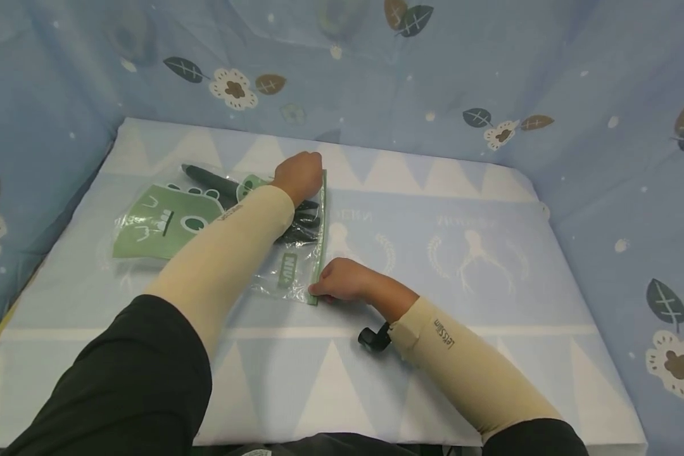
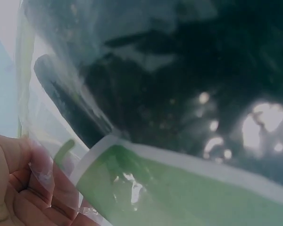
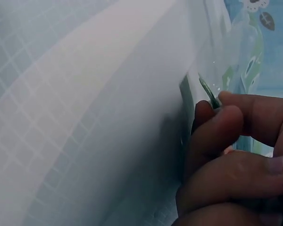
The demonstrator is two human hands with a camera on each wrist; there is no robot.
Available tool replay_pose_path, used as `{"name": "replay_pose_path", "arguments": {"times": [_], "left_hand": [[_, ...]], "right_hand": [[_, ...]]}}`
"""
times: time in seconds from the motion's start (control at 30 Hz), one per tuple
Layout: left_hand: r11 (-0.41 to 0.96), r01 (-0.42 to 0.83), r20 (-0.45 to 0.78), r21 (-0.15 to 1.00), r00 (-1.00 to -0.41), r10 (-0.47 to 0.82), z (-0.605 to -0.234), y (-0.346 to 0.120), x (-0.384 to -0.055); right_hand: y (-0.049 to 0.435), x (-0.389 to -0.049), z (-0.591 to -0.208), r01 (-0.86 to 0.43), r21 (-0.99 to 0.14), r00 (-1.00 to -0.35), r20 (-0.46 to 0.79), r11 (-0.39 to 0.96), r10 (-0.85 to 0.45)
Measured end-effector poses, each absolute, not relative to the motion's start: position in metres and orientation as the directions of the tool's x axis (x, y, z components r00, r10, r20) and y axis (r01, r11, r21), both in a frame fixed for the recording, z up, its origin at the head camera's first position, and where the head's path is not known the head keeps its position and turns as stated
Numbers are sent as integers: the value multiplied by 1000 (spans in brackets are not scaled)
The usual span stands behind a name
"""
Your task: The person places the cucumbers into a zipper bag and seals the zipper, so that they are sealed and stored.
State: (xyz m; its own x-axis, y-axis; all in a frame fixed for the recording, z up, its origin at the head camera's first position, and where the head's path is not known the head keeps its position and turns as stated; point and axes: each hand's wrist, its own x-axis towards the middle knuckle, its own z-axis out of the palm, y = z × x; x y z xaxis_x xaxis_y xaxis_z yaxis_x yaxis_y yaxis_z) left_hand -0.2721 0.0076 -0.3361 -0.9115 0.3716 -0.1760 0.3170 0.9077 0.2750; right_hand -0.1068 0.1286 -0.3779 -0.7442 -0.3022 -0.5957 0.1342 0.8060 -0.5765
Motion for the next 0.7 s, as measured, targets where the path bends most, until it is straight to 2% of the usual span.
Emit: {"name": "replay_pose_path", "arguments": {"times": [0.43,0.57,0.7], "left_hand": [[929,245,-194,277,-933,304,-337,-14,-272],[924,265,-178,277,-930,320,-333,-15,-271],[912,276,-142,303,-933,329,-322,-20,-269]], "right_hand": [[122,-112,-376,48,-523,-727,-602,851,-330],[137,-121,-374,-12,-451,-772,-563,892,-295],[164,-134,-362,36,-421,-835,-511,907,-204]]}}
